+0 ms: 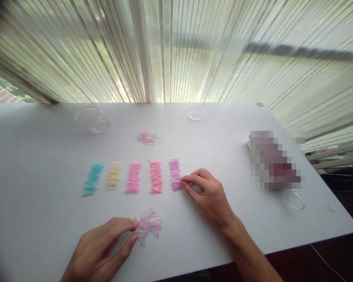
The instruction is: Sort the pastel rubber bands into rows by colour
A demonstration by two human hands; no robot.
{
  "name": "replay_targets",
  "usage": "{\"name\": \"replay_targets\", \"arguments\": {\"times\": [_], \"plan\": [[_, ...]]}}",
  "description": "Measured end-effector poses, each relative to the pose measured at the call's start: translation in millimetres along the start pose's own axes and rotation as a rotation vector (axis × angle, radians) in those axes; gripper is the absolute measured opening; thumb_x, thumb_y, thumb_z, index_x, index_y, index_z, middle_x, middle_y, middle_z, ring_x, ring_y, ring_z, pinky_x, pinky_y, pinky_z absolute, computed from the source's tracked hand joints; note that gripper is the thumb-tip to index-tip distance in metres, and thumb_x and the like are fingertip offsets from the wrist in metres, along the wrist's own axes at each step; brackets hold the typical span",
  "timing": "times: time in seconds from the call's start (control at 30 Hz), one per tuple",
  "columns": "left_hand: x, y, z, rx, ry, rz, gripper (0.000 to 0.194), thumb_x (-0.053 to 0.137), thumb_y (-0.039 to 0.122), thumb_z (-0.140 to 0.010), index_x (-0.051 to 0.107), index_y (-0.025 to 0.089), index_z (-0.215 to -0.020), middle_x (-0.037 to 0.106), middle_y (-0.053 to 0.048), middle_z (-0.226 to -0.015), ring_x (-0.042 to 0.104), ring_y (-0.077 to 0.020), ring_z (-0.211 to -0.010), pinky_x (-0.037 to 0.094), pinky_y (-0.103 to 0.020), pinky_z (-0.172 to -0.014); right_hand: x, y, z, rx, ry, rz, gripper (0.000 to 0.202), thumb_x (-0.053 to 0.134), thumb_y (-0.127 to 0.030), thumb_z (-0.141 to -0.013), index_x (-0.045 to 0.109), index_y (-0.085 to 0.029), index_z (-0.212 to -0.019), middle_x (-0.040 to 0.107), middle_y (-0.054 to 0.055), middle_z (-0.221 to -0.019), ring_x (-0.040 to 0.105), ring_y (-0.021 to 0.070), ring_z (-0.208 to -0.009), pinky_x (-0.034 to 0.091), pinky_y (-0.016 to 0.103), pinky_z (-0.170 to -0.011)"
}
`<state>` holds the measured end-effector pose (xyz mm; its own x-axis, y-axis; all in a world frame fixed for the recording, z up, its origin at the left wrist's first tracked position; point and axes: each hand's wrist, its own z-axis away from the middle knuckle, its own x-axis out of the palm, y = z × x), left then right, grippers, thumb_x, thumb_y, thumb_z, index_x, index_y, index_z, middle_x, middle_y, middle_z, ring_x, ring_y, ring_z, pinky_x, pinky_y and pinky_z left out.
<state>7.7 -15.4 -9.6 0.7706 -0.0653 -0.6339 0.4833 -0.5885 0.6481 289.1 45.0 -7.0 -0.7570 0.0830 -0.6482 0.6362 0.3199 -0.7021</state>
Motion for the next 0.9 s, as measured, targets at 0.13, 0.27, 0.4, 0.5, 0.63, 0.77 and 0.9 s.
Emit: {"name": "replay_targets", "arguments": {"times": [0.13,0.27,0.4,0.5,0.63,0.77,0.9], "plan": [[0.3,0,-1,-0.002,0.016,-0.011,0.014,0.062,0.011,-0.097,0.063,0.018,-0.110,0.074,-0.004,-0.089,0.073,-0.0149,-0.080,0.057,-0.021,-0.072,1,1,1,-0.002,0.004,0.004,0.010,0.067,-0.022,-0.095,0.077,-0.023,-0.098,0.068,0.002,-0.087,0.062,0.0140,-0.070,0.055,0.027,-0.065],[0.9,1,1,-0.042,0.008,-0.019,0.012,0.063,0.012,-0.097,0.063,0.019,-0.107,0.073,-0.003,-0.088,0.073,-0.0149,-0.077,0.057,-0.022,-0.071,1,1,0,-0.013,0.016,0.008,0.011,0.066,-0.025,-0.096,0.077,-0.023,-0.098,0.068,0.003,-0.086,0.063,0.0144,-0.069,0.053,0.027,-0.059],[1.2,1,2,-0.065,0.030,-0.030,0.010,0.062,0.014,-0.097,0.064,0.020,-0.106,0.073,-0.002,-0.090,0.072,-0.0150,-0.077,0.057,-0.022,-0.070,-1,-4,3,-0.036,0.048,0.017,0.012,0.065,-0.027,-0.097,0.076,-0.023,-0.097,0.070,0.004,-0.087,0.066,0.0166,-0.073,0.055,0.028,-0.060],[-0.1,1,1,-0.101,0.026,-0.076,0.009,0.060,0.018,-0.099,0.065,0.020,-0.106,0.073,-0.003,-0.093,0.071,-0.0146,-0.076,0.057,-0.022,-0.069,-1,-15,13,-0.089,0.074,0.020,0.012,0.063,-0.024,-0.097,0.075,-0.023,-0.099,0.070,0.005,-0.089,0.067,0.0184,-0.080,0.059,0.032,-0.072],[-4.5,1,4,-0.123,-0.006,-0.153,0.013,0.057,0.021,-0.101,0.066,0.021,-0.110,0.072,-0.004,-0.098,0.070,-0.0156,-0.079,0.055,-0.023,-0.065,5,-37,34,-0.156,0.018,-0.019,0.014,0.062,-0.017,-0.097,0.073,-0.023,-0.103,0.069,0.005,-0.090,0.068,0.0187,-0.083,0.059,0.031,-0.073],[-8.0,1,11,-0.089,-0.019,-0.165,0.014,0.058,0.019,-0.099,0.067,0.022,-0.109,0.071,-0.004,-0.097,0.069,-0.0177,-0.084,0.055,-0.028,-0.074,21,-55,56,-0.176,-0.047,-0.066,0.017,0.061,-0.014,-0.096,0.072,-0.023,-0.106,0.067,0.004,-0.088,0.066,0.0189,-0.082,0.059,0.031,-0.071],[-7.5,2,18,-0.068,-0.016,-0.169,0.011,0.064,0.020,-0.095,0.068,0.023,-0.105,0.070,-0.004,-0.096,0.067,-0.0204,-0.088,0.054,-0.033,-0.080,39,-63,71,-0.137,-0.040,-0.083,0.015,0.061,-0.014,-0.095,0.069,-0.023,-0.104,0.066,0.005,-0.090,0.065,0.0201,-0.084,0.059,0.033,-0.073]]}}
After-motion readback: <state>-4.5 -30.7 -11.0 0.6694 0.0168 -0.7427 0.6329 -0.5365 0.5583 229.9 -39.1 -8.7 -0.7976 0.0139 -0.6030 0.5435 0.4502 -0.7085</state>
